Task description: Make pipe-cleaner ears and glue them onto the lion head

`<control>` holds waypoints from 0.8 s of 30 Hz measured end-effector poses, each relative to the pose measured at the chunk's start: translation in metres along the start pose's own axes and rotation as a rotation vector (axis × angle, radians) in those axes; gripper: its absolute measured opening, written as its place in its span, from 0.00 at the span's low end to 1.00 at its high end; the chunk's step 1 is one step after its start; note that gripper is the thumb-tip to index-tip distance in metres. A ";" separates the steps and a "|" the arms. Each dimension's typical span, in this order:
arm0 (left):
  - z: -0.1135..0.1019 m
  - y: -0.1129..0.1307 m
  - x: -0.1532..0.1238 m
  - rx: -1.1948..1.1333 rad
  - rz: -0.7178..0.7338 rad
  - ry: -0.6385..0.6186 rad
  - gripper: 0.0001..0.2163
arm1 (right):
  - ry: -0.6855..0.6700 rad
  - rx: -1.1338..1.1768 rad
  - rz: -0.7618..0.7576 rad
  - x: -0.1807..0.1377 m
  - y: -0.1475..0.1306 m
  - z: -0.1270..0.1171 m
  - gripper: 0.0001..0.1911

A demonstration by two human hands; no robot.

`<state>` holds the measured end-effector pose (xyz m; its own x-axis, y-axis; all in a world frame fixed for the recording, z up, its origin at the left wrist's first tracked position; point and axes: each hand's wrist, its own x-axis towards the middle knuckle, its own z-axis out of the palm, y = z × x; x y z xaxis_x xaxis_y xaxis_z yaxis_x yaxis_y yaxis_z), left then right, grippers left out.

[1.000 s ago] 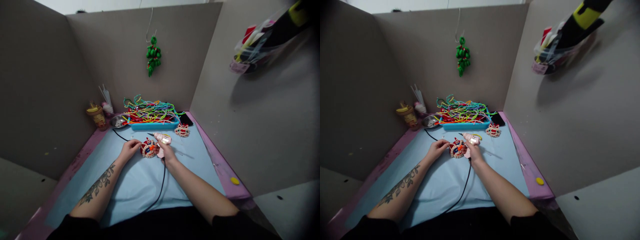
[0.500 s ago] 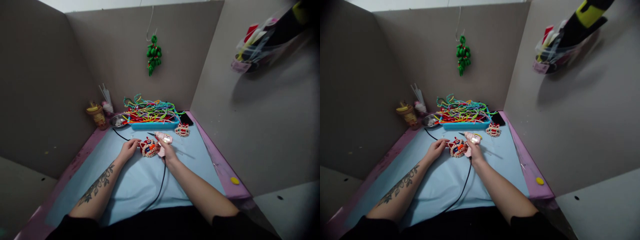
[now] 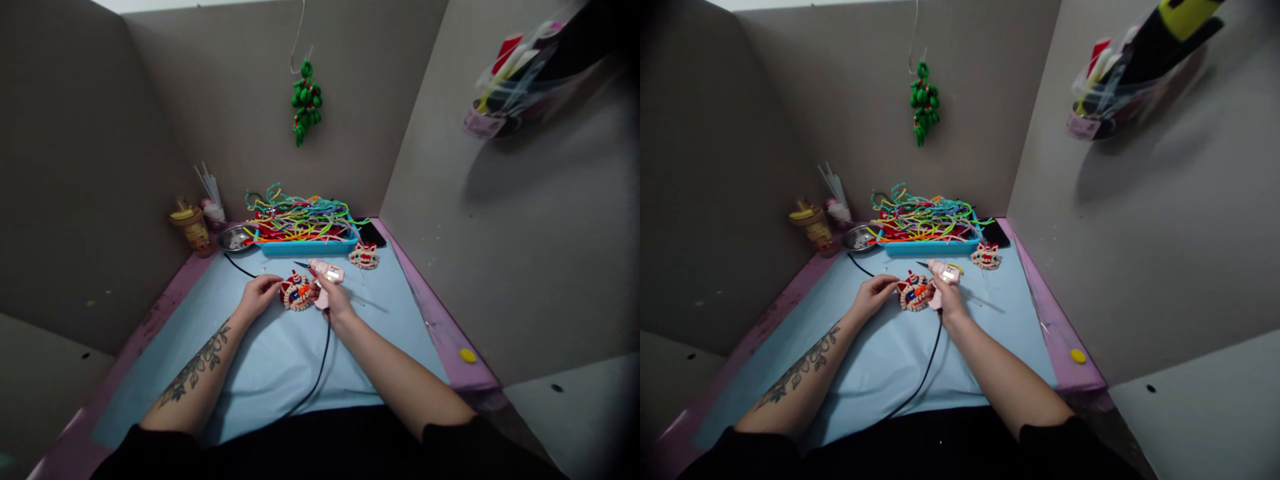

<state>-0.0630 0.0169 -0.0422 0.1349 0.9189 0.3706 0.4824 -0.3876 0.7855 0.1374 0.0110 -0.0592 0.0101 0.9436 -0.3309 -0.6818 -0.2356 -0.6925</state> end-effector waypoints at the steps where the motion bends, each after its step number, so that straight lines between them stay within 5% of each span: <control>1: 0.000 0.001 0.000 0.002 0.002 -0.003 0.11 | -0.007 0.000 -0.002 0.000 0.000 0.000 0.12; 24: -0.002 -0.004 0.000 0.052 0.005 -0.021 0.13 | -0.028 -0.008 0.000 -0.001 0.000 0.001 0.12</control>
<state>-0.0669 0.0185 -0.0442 0.1559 0.9185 0.3635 0.5260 -0.3887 0.7565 0.1367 0.0098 -0.0587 -0.0105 0.9499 -0.3124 -0.6757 -0.2371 -0.6980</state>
